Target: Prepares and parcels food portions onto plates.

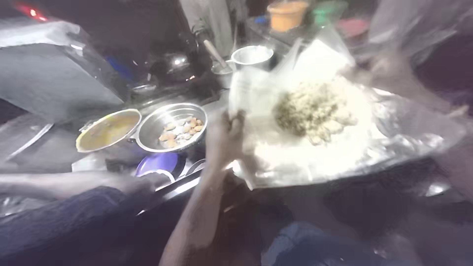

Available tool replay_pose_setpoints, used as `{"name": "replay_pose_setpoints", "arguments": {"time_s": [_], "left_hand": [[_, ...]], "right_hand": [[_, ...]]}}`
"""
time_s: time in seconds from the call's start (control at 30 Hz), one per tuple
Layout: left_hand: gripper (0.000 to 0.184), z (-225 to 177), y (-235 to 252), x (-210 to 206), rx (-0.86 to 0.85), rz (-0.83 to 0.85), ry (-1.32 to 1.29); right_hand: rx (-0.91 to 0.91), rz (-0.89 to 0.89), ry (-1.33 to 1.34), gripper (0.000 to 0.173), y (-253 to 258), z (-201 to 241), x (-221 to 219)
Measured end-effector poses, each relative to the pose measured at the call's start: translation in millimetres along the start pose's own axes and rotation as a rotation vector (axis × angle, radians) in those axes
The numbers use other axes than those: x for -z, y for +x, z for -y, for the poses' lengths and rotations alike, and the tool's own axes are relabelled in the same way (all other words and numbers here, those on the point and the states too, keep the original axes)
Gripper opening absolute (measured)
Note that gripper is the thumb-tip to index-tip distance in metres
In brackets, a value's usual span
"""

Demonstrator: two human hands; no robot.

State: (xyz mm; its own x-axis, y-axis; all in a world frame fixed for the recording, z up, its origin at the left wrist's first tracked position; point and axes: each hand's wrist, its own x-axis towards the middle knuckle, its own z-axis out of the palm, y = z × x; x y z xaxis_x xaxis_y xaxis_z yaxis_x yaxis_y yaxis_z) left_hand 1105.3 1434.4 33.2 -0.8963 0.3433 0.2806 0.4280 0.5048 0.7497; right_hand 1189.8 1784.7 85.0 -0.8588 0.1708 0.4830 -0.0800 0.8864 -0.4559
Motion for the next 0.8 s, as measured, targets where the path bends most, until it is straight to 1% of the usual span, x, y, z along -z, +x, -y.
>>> {"name": "replay_pose_setpoints", "arguments": {"time_s": [0.07,0.13,0.23,0.3,0.37,0.43,0.5,0.57,0.63,0.7,0.73,0.77,0.8], "left_hand": [[0.032,17,39,12,0.093,-0.053,0.021],[0.034,41,68,13,0.189,-0.092,0.071],[0.035,103,103,2,0.333,-0.123,0.173],[0.036,146,119,-6,0.421,-0.107,0.28],[0.036,176,128,-16,0.569,-0.014,0.403],[0.037,192,124,-23,0.718,0.089,0.493],[0.039,198,123,-23,0.83,0.201,0.529],[0.043,214,114,-28,0.939,0.291,0.544],[0.043,234,104,-36,1.013,0.387,0.562],[0.043,245,99,-43,1.052,0.513,0.557],[0.046,247,98,-45,1.087,0.559,0.535],[0.052,248,98,-44,1.135,0.569,0.489],[0.058,250,97,-43,1.185,0.542,0.428]], "right_hand": [[0.036,0.056,0.129,0.025,73,-8,-36],[-0.002,0.149,0.232,0.021,126,-12,-76],[0.076,0.313,0.305,0.021,197,-40,-155],[0.1,0.421,0.335,0.02,225,-53,-219],[0.046,0.559,0.33,0.022,229,-58,-276],[0.039,0.729,0.308,0.024,222,-62,-326],[0.011,0.837,0.337,0.024,214,-64,-366],[-0.027,0.926,0.412,0.024,194,-75,-396],[-0.009,1.085,0.397,0.027,186,-89,-414],[0.076,1.213,0.343,0.028,187,-104,-421],[0.114,1.25,0.326,0.033,190,-113,-421],[0.137,1.246,0.341,0.039,196,-121,-421],[0.133,1.224,0.371,0.046,203,-131,-419]]}}
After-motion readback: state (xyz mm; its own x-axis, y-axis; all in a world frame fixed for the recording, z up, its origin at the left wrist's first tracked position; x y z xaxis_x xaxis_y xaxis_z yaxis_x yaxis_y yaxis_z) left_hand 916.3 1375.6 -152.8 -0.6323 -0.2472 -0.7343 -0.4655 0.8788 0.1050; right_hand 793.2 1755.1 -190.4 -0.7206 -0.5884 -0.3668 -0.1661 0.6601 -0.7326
